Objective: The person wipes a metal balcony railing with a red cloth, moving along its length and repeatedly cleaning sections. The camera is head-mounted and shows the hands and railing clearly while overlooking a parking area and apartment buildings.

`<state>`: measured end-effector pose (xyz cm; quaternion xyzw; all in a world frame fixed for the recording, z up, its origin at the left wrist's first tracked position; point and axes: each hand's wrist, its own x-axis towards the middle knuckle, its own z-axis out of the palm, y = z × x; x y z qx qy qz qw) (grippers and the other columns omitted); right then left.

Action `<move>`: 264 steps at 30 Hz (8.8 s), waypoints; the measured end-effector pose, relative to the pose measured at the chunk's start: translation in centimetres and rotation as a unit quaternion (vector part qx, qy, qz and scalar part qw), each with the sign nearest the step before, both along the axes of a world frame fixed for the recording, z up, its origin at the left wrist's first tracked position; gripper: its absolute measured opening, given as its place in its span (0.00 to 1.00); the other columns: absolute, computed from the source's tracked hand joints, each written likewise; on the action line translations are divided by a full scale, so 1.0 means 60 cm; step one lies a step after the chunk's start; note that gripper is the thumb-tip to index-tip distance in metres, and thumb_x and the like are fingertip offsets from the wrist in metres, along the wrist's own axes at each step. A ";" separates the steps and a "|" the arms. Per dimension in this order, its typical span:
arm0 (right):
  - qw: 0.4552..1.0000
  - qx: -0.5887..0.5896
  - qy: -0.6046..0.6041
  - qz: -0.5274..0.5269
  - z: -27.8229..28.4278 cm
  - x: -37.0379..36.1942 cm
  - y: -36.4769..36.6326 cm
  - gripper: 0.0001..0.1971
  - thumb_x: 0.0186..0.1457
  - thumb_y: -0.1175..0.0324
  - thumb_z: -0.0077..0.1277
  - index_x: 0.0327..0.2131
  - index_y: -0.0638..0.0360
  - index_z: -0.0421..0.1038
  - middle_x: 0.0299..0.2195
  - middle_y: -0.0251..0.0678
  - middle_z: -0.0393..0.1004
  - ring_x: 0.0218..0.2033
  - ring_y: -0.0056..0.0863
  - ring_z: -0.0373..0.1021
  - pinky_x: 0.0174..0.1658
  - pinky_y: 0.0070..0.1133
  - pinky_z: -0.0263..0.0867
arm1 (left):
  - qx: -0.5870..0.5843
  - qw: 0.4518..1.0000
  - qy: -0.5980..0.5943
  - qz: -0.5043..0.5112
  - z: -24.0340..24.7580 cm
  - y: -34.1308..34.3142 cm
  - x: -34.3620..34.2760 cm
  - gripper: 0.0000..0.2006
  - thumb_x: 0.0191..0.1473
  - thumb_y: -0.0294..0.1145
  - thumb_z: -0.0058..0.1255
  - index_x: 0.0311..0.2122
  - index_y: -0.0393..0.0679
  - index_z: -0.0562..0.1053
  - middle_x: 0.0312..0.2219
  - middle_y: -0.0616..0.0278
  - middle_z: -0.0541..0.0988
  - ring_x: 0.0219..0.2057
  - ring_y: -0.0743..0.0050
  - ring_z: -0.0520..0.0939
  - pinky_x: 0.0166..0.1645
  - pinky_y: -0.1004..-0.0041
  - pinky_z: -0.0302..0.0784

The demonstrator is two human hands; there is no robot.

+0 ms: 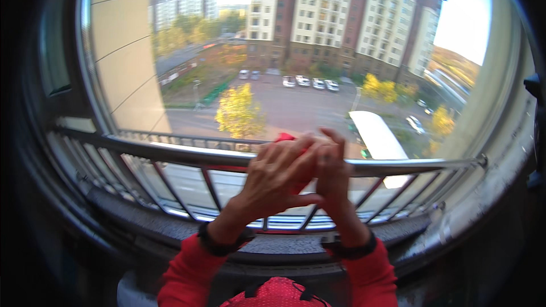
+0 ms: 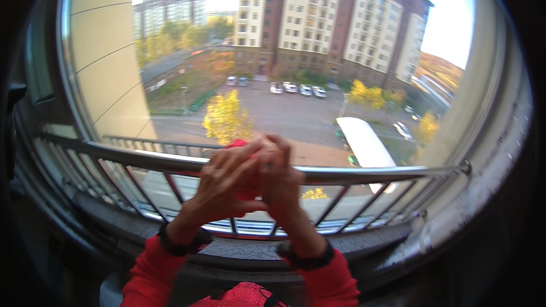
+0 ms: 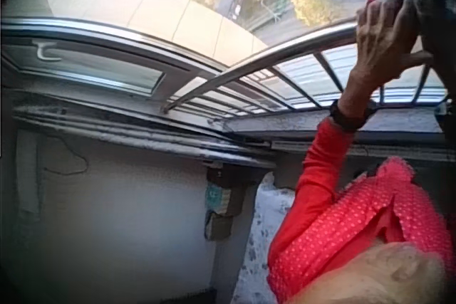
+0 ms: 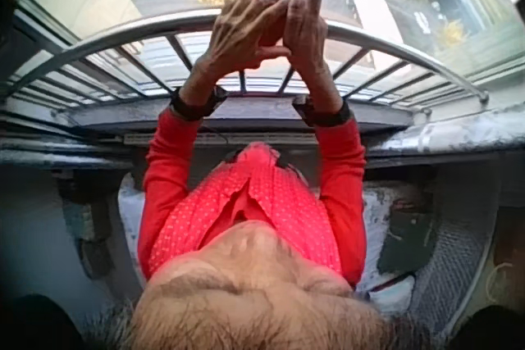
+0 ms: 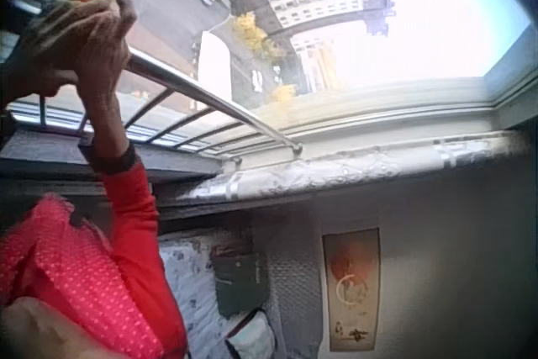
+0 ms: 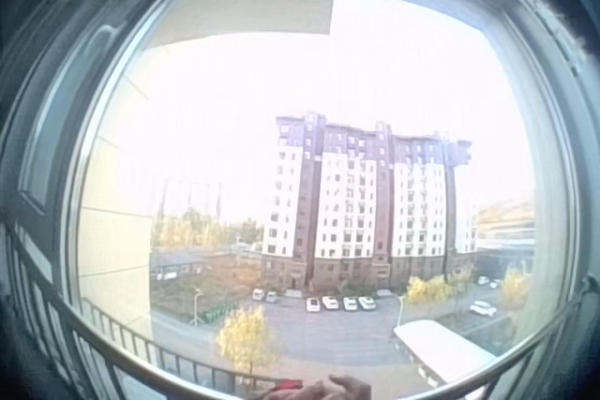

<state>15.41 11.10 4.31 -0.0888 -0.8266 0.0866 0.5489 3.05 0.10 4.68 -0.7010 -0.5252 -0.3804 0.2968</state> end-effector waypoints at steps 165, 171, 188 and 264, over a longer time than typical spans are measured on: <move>0.982 0.161 -0.046 -0.090 -0.025 0.085 0.032 0.22 0.47 0.58 0.66 0.45 0.50 0.71 0.52 0.42 0.72 0.54 0.43 0.69 0.59 0.41 0.59 | 0.136 0.948 0.027 0.288 -0.010 -0.054 -0.096 0.12 0.55 0.31 0.46 0.24 0.40 0.76 0.19 0.60 0.77 0.22 0.64 0.75 0.34 0.64 0.66; 0.991 0.086 -0.093 -0.050 0.005 0.077 0.018 0.25 0.43 0.53 0.68 0.44 0.49 0.71 0.49 0.40 0.71 0.51 0.42 0.69 0.57 0.42 0.59 | 0.114 0.947 0.022 0.301 -0.010 -0.054 -0.091 0.11 0.55 0.31 0.46 0.23 0.41 0.75 0.20 0.60 0.76 0.22 0.64 0.74 0.34 0.64 0.64; 0.870 0.293 0.101 -0.384 0.100 0.239 0.180 0.16 0.59 0.78 0.49 0.51 0.58 0.71 0.49 0.39 0.76 0.52 0.41 0.72 0.56 0.36 0.67 | 0.116 0.950 0.022 0.289 -0.019 -0.049 -0.102 0.11 0.54 0.30 0.43 0.22 0.41 0.74 0.20 0.59 0.76 0.22 0.63 0.75 0.35 0.64 0.64; 0.911 0.070 0.084 -0.397 -0.017 0.638 0.545 0.10 0.59 0.64 0.46 0.33 0.54 0.76 0.36 0.36 0.77 0.42 0.39 0.68 0.52 0.32 0.63 | 0.046 0.930 -0.039 0.362 -0.066 -0.020 -0.105 0.18 0.66 0.32 0.30 0.27 0.34 0.65 0.25 0.48 0.70 0.31 0.47 0.72 0.45 0.57 0.66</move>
